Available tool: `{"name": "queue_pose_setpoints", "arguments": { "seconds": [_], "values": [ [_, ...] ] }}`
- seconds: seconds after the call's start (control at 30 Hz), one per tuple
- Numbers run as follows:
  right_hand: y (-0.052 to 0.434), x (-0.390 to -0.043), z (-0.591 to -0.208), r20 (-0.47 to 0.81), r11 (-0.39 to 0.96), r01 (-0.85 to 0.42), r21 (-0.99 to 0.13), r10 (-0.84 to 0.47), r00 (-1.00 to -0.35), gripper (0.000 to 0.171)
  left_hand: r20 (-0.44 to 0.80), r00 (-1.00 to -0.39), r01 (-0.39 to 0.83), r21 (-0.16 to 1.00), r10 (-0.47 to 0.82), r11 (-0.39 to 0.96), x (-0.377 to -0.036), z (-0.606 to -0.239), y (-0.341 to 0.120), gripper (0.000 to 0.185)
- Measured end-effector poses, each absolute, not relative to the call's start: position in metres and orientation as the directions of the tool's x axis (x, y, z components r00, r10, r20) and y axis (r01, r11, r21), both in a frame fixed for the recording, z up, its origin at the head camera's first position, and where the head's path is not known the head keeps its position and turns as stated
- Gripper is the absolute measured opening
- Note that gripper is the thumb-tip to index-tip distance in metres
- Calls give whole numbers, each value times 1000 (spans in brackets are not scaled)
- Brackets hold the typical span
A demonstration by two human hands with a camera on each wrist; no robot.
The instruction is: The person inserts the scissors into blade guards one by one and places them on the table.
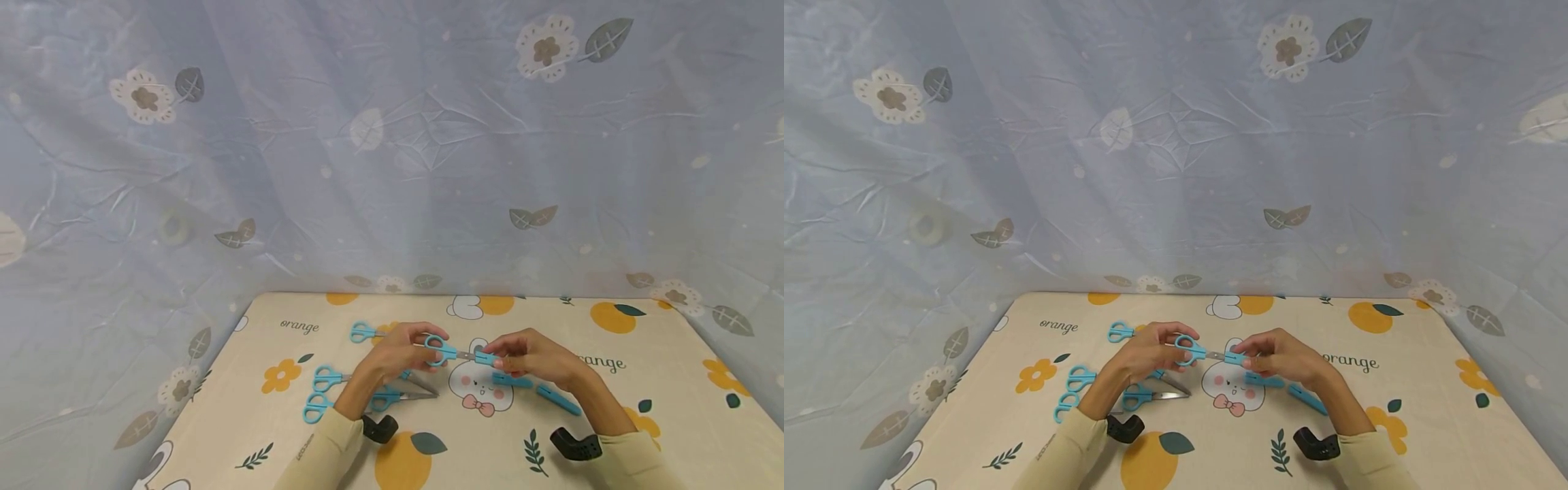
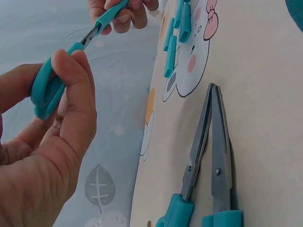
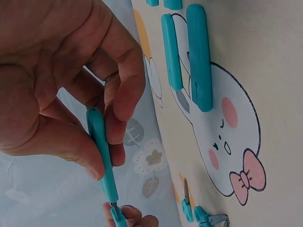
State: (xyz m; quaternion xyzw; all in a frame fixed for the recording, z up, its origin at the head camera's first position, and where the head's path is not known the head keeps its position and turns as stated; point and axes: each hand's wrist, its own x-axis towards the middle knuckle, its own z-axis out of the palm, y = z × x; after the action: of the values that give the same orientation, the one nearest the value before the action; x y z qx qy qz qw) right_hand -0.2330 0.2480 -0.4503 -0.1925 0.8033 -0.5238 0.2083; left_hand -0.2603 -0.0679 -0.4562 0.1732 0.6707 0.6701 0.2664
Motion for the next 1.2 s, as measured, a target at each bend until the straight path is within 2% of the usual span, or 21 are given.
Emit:
{"name": "queue_pose_setpoints", "arguments": {
  "seconds": [0.7, 0.97, 1.2],
  "values": [
    [235, -231, -449, -91, 383, -114, -917, -478, -874, 33, -113, -807, -105, 993, 580, 47, -257, -455, -61, 33],
    [232, -232, -452, -88, 382, -120, -916, -483, -871, 30, -99, -829, -48, 993, 550, 107, -255, -458, -60, 31],
    [231, -233, -455, -89, 374, -118, -920, -492, -866, 30, -76, -826, -8, 992, 559, 123, -254, -459, -62, 34]
  ]
}}
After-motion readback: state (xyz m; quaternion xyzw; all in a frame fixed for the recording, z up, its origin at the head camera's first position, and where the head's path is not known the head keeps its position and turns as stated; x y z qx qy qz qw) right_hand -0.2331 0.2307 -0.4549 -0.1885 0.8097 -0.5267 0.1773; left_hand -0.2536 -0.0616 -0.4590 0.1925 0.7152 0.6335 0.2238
